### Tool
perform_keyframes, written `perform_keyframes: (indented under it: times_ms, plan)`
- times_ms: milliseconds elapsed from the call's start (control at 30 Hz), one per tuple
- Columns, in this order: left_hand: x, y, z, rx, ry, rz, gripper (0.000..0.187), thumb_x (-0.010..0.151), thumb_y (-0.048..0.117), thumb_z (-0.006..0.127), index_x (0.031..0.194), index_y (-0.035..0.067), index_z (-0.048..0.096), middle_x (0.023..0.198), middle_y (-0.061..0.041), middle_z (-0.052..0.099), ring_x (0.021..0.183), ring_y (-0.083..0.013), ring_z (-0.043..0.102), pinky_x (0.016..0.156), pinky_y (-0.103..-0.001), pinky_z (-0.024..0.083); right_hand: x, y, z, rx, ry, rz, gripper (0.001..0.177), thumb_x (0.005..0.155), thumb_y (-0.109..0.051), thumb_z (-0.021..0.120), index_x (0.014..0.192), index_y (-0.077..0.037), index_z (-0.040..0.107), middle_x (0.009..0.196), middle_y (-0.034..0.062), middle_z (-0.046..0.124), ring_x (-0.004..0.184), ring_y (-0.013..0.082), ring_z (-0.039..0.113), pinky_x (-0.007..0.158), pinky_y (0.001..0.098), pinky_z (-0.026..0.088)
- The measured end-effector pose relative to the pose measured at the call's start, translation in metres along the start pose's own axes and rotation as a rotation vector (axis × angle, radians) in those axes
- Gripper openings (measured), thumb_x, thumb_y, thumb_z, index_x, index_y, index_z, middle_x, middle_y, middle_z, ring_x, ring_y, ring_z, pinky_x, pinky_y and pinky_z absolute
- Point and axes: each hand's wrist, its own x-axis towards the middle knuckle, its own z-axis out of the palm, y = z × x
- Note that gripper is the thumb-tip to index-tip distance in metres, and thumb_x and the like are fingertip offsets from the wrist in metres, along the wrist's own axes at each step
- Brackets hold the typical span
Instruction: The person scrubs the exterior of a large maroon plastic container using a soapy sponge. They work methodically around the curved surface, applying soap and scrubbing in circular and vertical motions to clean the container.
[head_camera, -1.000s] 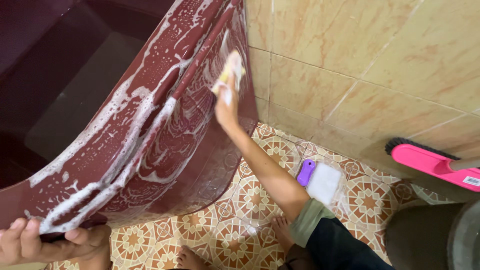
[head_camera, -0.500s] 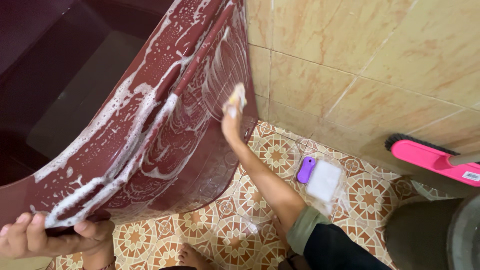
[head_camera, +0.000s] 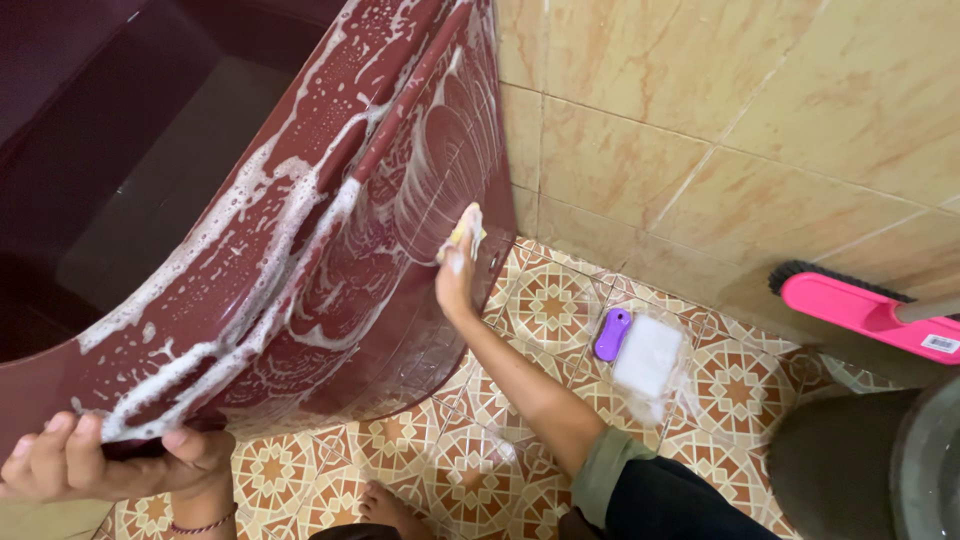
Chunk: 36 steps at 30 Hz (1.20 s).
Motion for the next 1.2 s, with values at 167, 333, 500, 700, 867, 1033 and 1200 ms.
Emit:
perform_keyframes:
  times_ms: [167,333,500,700,867,1033,1200]
  plan:
    - [-0.002,0.0,0.005,-0.044,0.045,-0.064,0.053,0.095,0.054,0.045,0.12,0.007,0.048,0.12,-0.014,0.044,0.129,-0.0335,0.036,0.12,-0.064,0.026,0.033,-0.07,0.016,0.154,-0.079,0.158,0.061,0.104,-0.016,0.037,0.16,0.004,0.026,0.154,0.0282,0.044,0.144,0.0378,0.044,0.123,0.0415,0.034]
    - [-0.012,-0.011,0.015,-0.012,0.117,-0.046,0.049,0.095,0.057,0.043,0.116,0.014,0.049,0.121,-0.009,0.048,0.135,-0.0294,0.042,0.128,-0.062,0.009,0.004,-0.126,0.014,0.193,-0.067,-0.383,0.059,0.11,-0.022,0.035,0.159,0.01,0.024,0.165,0.0322,0.029,0.159,0.0423,0.024,0.132,0.044,0.019]
    - [-0.017,-0.012,0.018,0.028,0.131,-0.062,0.049,0.095,0.06,0.042,0.115,0.015,0.051,0.12,-0.009,0.051,0.136,-0.0312,0.042,0.126,-0.06,-0.002,-0.056,-0.044,0.017,0.088,-0.042,-0.059,0.056,0.108,-0.015,0.039,0.159,0.005,0.03,0.153,0.0266,0.045,0.144,0.0393,0.044,0.125,0.0426,0.032]
    - [-0.009,-0.005,0.013,-0.036,0.086,-0.057,0.047,0.096,0.058,0.044,0.116,0.015,0.051,0.117,-0.008,0.047,0.132,-0.0296,0.043,0.127,-0.061,0.011,-0.038,-0.061,0.024,0.196,0.05,0.148,0.064,0.098,-0.007,0.04,0.159,0.002,0.026,0.159,0.0246,0.038,0.142,0.0381,0.045,0.119,0.0418,0.037]
    - [-0.009,0.0,0.009,0.005,0.044,-0.077,0.046,0.099,0.055,0.045,0.119,0.014,0.053,0.12,-0.009,0.049,0.134,-0.033,0.042,0.127,-0.06,0.007,-0.031,-0.136,0.023,0.127,0.014,-0.303,0.058,0.106,-0.015,0.037,0.16,0.005,0.024,0.162,0.0286,0.034,0.152,0.0445,0.033,0.128,0.0447,0.025]
    - [-0.005,0.002,0.016,0.011,0.12,-0.08,0.044,0.096,0.058,0.044,0.113,0.018,0.054,0.116,-0.005,0.052,0.13,-0.0272,0.048,0.129,-0.057,0.006,-0.099,-0.072,0.023,-0.085,-0.022,-0.246,0.05,0.11,-0.013,0.041,0.156,0.005,0.032,0.154,0.0279,0.048,0.151,0.0438,0.042,0.13,0.048,0.027]
    - [-0.003,0.008,0.015,0.022,0.112,-0.102,0.045,0.098,0.059,0.044,0.115,0.019,0.056,0.119,-0.004,0.053,0.134,-0.0277,0.046,0.129,-0.056,0.003,-0.109,-0.027,0.023,0.1,0.01,0.207,0.061,0.1,-0.005,0.04,0.158,0.005,0.026,0.15,0.0281,0.048,0.134,0.037,0.053,0.111,0.0418,0.043]
